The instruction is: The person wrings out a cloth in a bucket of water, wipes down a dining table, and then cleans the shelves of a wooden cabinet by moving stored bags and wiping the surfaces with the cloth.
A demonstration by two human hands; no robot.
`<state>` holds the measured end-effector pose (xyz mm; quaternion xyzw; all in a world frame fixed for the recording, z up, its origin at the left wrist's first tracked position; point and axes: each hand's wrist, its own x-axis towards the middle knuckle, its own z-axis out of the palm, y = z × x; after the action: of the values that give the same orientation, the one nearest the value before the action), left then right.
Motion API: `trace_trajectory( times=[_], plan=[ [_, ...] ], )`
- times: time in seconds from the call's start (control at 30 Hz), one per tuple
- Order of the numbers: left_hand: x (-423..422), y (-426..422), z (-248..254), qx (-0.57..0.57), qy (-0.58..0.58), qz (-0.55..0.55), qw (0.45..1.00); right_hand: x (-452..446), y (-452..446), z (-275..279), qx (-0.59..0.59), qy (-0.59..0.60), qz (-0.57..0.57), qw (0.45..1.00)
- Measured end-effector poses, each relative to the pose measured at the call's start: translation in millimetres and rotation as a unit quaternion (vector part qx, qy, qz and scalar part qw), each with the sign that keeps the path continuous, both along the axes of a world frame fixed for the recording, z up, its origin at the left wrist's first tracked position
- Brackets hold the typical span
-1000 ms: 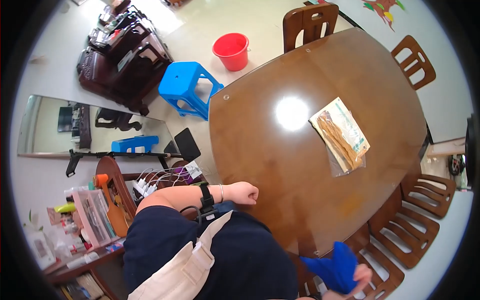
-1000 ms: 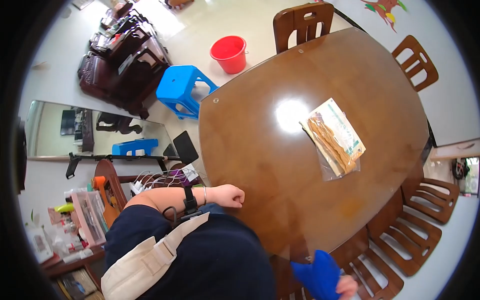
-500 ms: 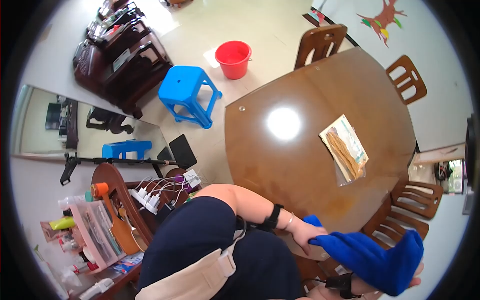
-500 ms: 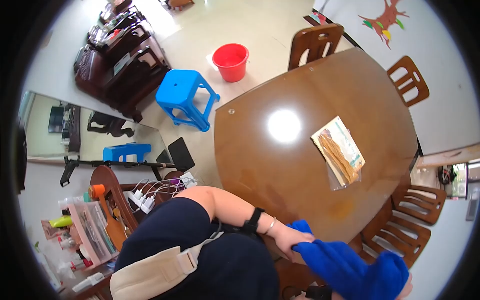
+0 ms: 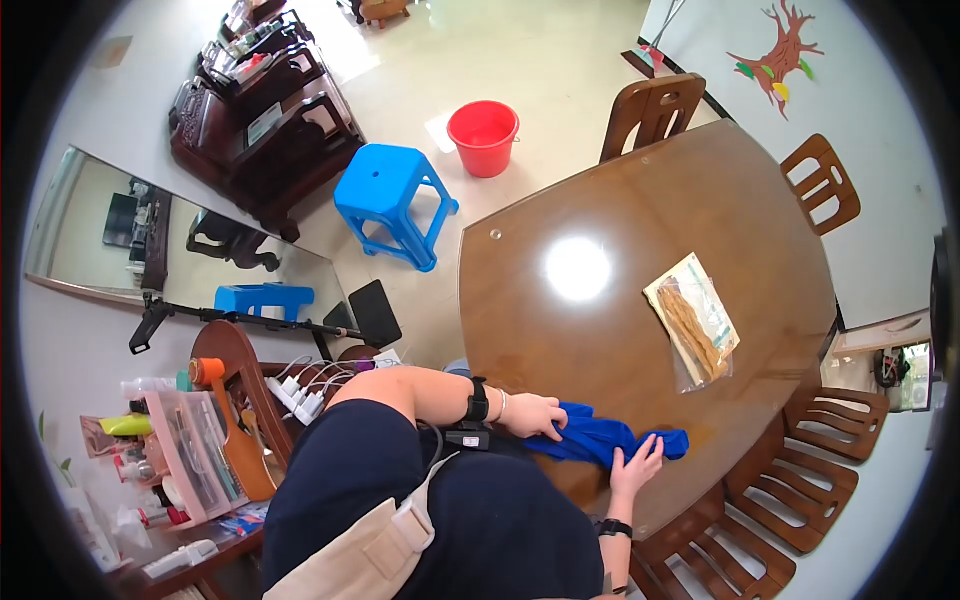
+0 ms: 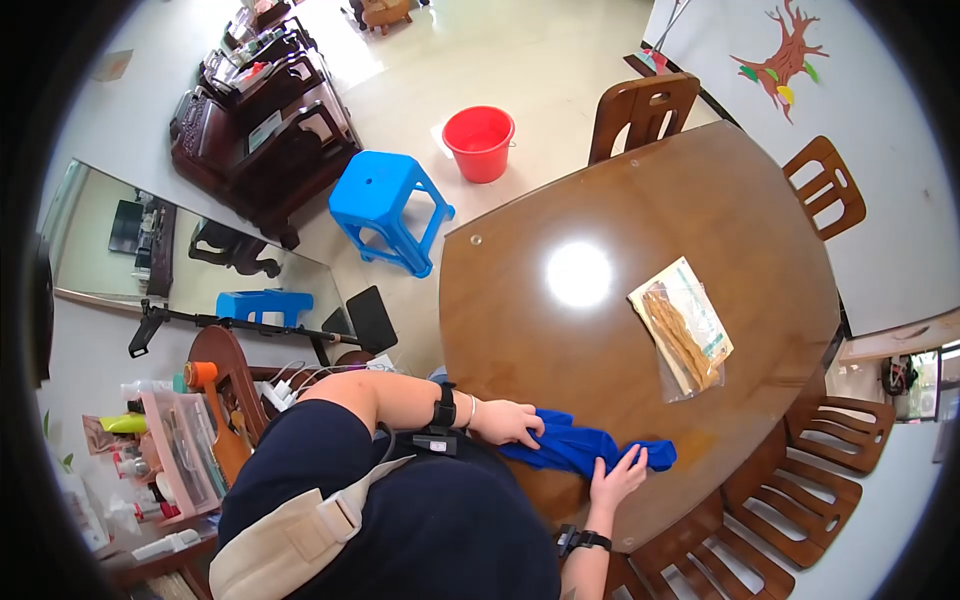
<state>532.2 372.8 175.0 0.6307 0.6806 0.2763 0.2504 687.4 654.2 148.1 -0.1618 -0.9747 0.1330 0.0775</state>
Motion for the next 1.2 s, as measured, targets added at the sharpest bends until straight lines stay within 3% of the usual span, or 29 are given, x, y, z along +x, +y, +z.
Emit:
trace_trajectory(
  times=[0.2, 0.47, 0.6, 0.73, 0.8, 0.87, 0.93, 1.0, 1.07, 1.1, 1.13, 1.2],
  plan=[
    [-65.6, -83.6, 3.4, 0.035, 0.061, 0.08, 0.994, -65.3, -65.1, 10.6, -0.07, 0.034, 0.079, 0.994],
    [-201.3, -188.1, 2.9, 0.049, 0.083, 0.186, 0.978, -264.3, -157.9, 11.9, -0.07, 0.057, 0.171, 0.981],
    [-291.0, -218.7, -5.3, 0.073, 0.102, 0.312, 0.942, -379.0, -202.3, 12.1, -0.061, 0.063, 0.181, 0.98],
    [-357.6, -235.1, -46.7, -0.039, -0.049, 0.478, 0.876, -460.5, -261.2, 15.3, -0.125, 0.071, 0.176, 0.974],
    [-376.1, -230.4, -46.7, -0.108, -0.091, 0.556, 0.819, -476.0, -282.6, 8.9, -0.215, 0.065, 0.295, 0.929],
    [-395.4, -234.6, -42.7, -0.077, -0.128, 0.522, 0.84, -459.9, -308.0, 12.7, -0.386, 0.085, 0.312, 0.864],
    [-403.2, -231.3, -12.0, -0.008, -0.261, 0.501, 0.825, -423.6, -311.0, 45.9, -0.523, 0.07, 0.237, 0.816],
    [-392.2, -212.6, 52.0, 0.083, -0.359, 0.459, 0.808, -385.0, -289.6, 70.1, -0.651, 0.058, 0.119, 0.748],
    [-373.8, -191.7, 97.7, 0.12, -0.207, 0.396, 0.887, -347.0, -247.3, 66.3, -0.586, 0.11, 0.109, 0.795],
    [-362.6, -175.8, 120.7, 0.129, -0.115, 0.337, 0.925, -328.8, -234.1, 67.1, -0.501, 0.115, 0.098, 0.852],
    [-348.7, -161.1, 127.5, 0.085, -0.073, 0.3, 0.947, -311.5, -224.3, 67.1, -0.411, 0.118, 0.084, 0.9],
    [-324.4, -130.3, 113.3, 0.087, -0.047, 0.184, 0.978, -278.7, -214.9, 54.8, -0.346, 0.047, 0.047, 0.936]
  ],
)
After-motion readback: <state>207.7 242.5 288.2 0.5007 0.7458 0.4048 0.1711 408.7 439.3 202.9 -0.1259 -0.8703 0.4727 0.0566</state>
